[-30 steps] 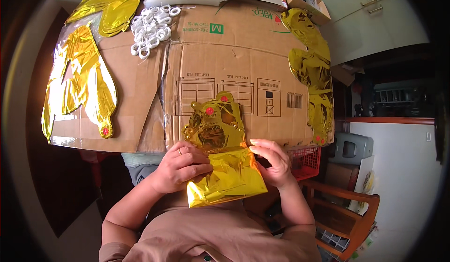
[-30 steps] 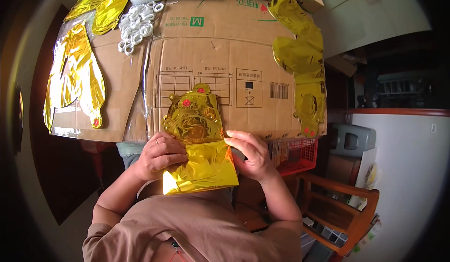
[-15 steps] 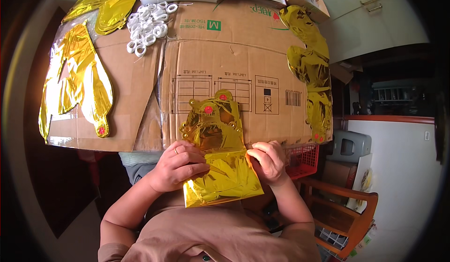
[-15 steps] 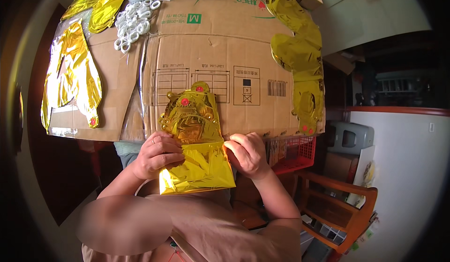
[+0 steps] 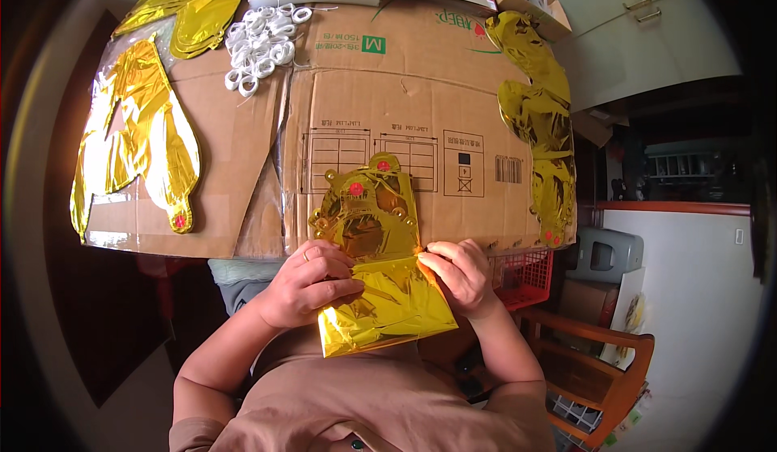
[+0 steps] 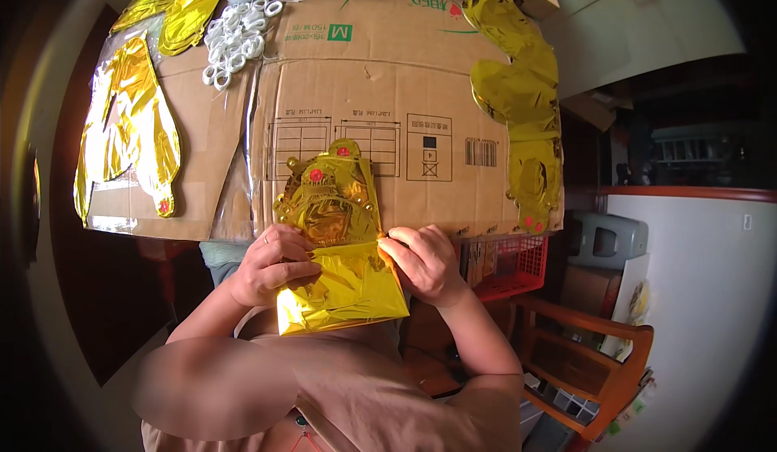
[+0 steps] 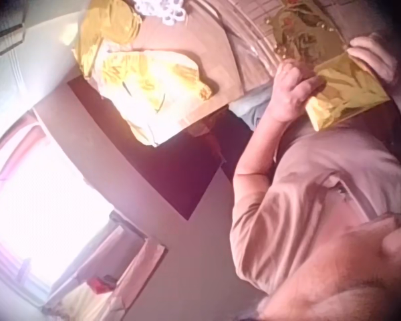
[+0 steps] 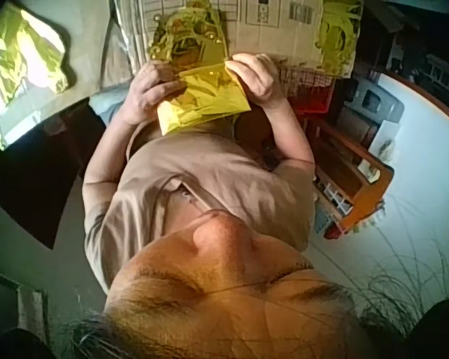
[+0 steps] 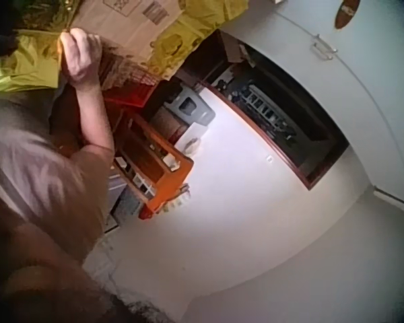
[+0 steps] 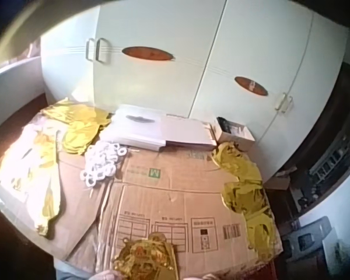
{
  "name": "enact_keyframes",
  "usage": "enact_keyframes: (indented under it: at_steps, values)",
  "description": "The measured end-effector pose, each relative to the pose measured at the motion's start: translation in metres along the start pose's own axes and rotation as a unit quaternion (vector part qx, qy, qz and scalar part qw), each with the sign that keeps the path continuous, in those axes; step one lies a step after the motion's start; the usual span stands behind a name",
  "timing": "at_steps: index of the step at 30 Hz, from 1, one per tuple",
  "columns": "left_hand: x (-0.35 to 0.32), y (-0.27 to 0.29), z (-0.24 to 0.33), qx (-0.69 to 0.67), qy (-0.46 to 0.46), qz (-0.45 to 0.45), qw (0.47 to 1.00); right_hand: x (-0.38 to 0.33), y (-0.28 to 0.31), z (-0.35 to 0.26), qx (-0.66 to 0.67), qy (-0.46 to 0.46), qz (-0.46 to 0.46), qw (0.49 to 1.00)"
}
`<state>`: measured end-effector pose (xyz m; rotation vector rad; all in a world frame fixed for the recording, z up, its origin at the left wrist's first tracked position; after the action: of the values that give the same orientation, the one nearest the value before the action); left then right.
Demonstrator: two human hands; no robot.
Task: Folding gold-colored foil balloons on a cardboard box surface.
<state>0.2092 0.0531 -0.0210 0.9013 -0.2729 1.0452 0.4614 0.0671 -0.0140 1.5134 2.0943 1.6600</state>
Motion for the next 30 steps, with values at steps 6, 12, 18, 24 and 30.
enact_keyframes:
  at_steps: [6,12,18,24,30]
  values:
    - [0.001,0.002,-0.001,-0.017,0.013,0.0,1.0,0.007,0.002,0.003,0.017,0.019,-0.05,0.998]
    - [-0.013,0.014,0.004,0.175,0.091,0.044,0.979,0.015,0.006,0.003,0.029,0.016,-0.09,0.995]
    - [-0.032,0.014,0.014,0.247,0.112,0.065,0.961,0.018,0.004,0.003,0.028,0.019,-0.092,0.995]
    - [-0.036,0.011,0.013,0.258,0.073,0.086,0.959,0.019,0.003,0.003,0.022,0.018,-0.095,0.995]
    - [-0.032,0.012,0.008,0.225,0.086,0.06,0.969,0.016,0.001,0.002,-0.003,0.02,-0.08,0.997]
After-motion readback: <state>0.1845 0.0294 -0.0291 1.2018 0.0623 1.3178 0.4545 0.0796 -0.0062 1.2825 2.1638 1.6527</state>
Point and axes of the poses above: each hand's wrist, its own x-axis towards the middle knuckle, its own y-axis out of the back of the hand, z = x × y, the point moved 4 cm from there along x, towards the middle knuckle, and after that the axes turned 3 degrees about -y, right-handed, at the moved point
